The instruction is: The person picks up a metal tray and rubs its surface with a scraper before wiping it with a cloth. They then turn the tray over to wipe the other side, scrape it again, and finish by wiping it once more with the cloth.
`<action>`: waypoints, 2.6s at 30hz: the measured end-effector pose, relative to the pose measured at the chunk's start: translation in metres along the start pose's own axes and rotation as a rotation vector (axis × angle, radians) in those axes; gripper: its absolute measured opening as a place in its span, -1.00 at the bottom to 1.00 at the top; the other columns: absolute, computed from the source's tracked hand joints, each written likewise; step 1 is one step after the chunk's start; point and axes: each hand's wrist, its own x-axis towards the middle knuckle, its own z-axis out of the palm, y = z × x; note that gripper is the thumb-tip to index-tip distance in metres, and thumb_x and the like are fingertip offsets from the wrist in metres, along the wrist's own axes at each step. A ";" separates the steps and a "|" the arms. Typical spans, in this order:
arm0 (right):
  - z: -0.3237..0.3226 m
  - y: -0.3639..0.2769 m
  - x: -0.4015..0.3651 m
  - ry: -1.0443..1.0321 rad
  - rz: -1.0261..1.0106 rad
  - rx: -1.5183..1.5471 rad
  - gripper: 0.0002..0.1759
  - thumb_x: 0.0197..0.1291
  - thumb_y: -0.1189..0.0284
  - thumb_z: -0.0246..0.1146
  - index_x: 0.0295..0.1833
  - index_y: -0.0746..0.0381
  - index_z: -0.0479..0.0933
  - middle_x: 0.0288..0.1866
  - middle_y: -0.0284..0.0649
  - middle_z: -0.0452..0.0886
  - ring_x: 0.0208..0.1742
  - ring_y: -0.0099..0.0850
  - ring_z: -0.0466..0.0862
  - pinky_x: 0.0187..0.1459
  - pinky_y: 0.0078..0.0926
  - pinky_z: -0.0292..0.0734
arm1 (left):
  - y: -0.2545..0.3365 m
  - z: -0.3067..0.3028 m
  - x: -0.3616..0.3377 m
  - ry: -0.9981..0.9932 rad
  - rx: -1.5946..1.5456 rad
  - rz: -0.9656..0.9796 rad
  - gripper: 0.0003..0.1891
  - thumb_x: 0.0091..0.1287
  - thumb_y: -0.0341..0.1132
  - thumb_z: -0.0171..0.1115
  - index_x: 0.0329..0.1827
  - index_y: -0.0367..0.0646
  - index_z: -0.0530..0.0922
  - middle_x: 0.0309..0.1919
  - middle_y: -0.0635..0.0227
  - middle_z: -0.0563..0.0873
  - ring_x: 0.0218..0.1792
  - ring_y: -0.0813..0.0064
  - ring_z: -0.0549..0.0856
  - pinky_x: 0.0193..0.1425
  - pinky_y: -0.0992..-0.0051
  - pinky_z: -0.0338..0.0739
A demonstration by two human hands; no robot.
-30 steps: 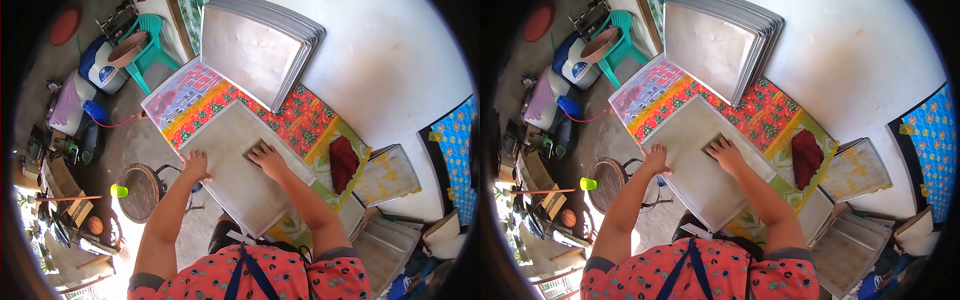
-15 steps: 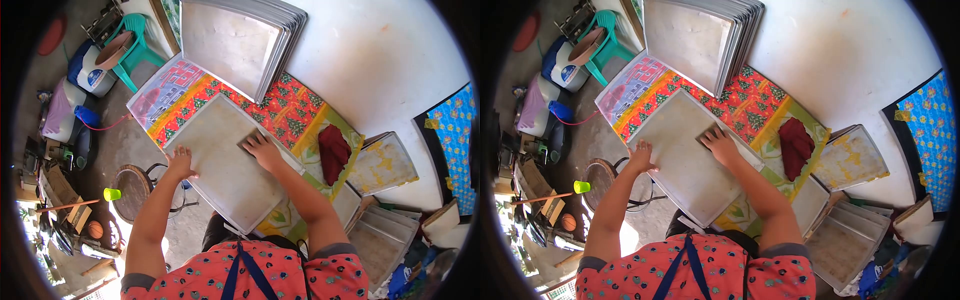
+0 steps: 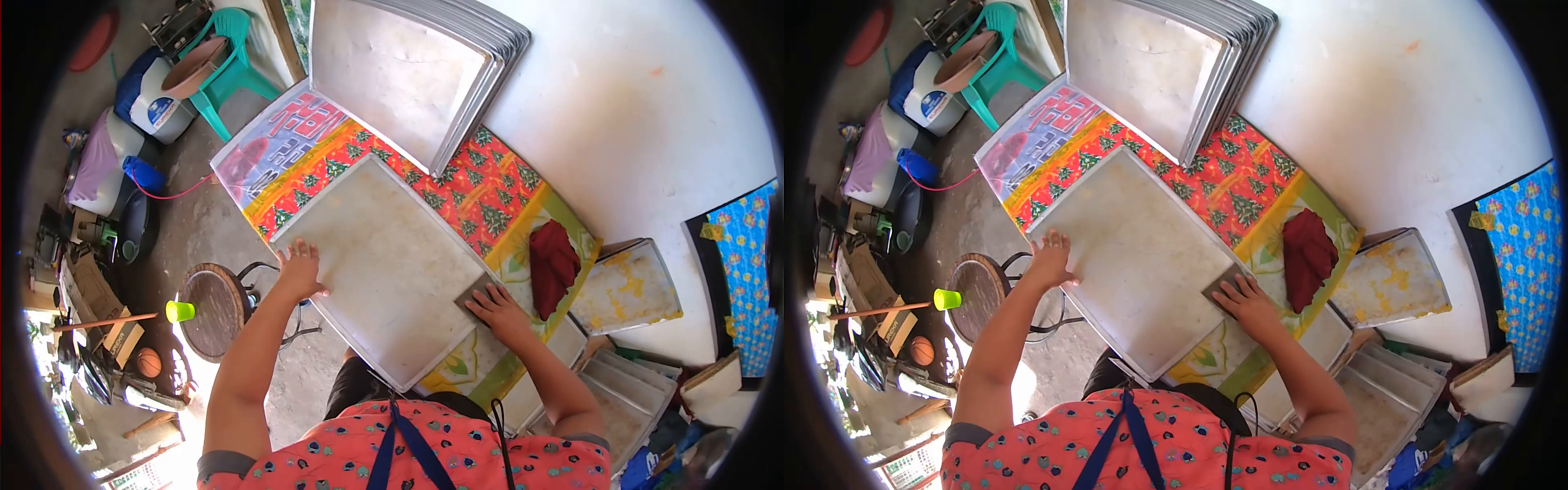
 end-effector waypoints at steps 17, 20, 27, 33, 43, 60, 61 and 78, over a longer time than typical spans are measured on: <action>0.018 -0.022 0.279 0.015 -0.169 -0.092 -0.43 0.18 0.56 0.02 0.34 -0.03 0.35 0.37 -0.31 0.37 0.38 -0.14 0.32 0.38 -0.20 0.17 | -0.006 0.006 -0.002 0.015 -0.049 0.042 0.21 -0.15 0.12 0.50 0.48 -0.27 -0.02 0.46 -0.15 0.00 0.44 -0.22 0.07 0.41 -0.23 -0.06; 0.019 -0.016 0.224 -0.021 -0.170 -0.099 -0.39 0.14 0.58 0.05 0.34 -0.03 0.34 0.37 -0.31 0.36 0.39 -0.13 0.30 0.39 -0.20 0.16 | -0.008 0.007 -0.003 0.035 -0.072 0.057 0.21 -0.15 0.12 0.50 0.48 -0.29 -0.01 0.45 -0.18 0.01 0.43 -0.24 0.07 0.41 -0.23 -0.06; 0.015 -0.023 0.275 0.012 -0.157 -0.094 -0.36 0.08 0.63 0.05 0.33 0.00 0.35 0.37 -0.28 0.37 0.37 -0.13 0.34 0.39 -0.23 0.18 | -0.007 0.004 -0.003 0.038 -0.057 0.063 0.20 -0.15 0.11 0.51 0.47 -0.31 0.00 0.44 -0.23 0.03 0.41 -0.27 0.10 0.41 -0.23 -0.06; 0.021 -0.036 0.361 0.039 -0.096 -0.089 -0.41 0.17 0.59 0.01 0.33 -0.05 0.36 0.36 -0.33 0.38 0.35 -0.17 0.36 0.37 -0.27 0.21 | -0.009 0.005 -0.005 0.045 -0.066 0.065 0.21 -0.16 0.12 0.51 0.47 -0.30 0.00 0.44 -0.22 0.02 0.42 -0.27 0.09 0.41 -0.23 -0.04; 0.017 -0.029 0.289 -0.041 -0.239 -0.128 -0.37 0.13 0.59 0.04 0.36 -0.05 0.32 0.38 -0.30 0.35 0.39 -0.15 0.32 0.37 -0.23 0.20 | -0.009 0.008 -0.003 0.046 -0.098 0.070 0.20 -0.14 0.10 0.51 0.47 -0.30 0.00 0.44 -0.20 0.02 0.42 -0.27 0.09 0.41 -0.24 -0.06; 0.016 -0.065 0.026 -0.119 -0.196 -0.028 -0.45 0.14 0.46 0.05 0.30 -0.02 0.37 0.33 -0.24 0.38 0.34 -0.05 0.34 0.35 -0.07 0.19 | -0.011 0.007 -0.004 0.041 -0.092 0.072 0.21 -0.14 0.11 0.50 0.47 -0.31 -0.02 0.44 -0.23 -0.01 0.42 -0.25 0.09 0.43 -0.15 0.01; 0.011 -0.066 0.017 -0.122 -0.176 -0.019 -0.45 0.14 0.45 0.06 0.30 -0.02 0.37 0.34 -0.24 0.38 0.34 -0.05 0.34 0.35 -0.06 0.19 | -0.011 0.007 -0.003 0.038 -0.089 0.072 0.21 -0.14 0.11 0.50 0.47 -0.31 -0.02 0.44 -0.23 -0.01 0.42 -0.26 0.09 0.43 -0.13 0.02; 0.034 -0.100 0.317 0.079 -0.253 -0.129 -0.51 0.20 0.50 0.01 0.27 0.05 0.42 0.31 -0.25 0.42 0.32 -0.11 0.38 0.30 -0.18 0.27 | -0.013 0.016 0.001 0.063 -0.203 0.095 0.22 -0.15 0.06 0.54 0.46 -0.35 -0.05 0.43 -0.32 -0.10 0.41 -0.38 0.00 0.37 -0.21 0.09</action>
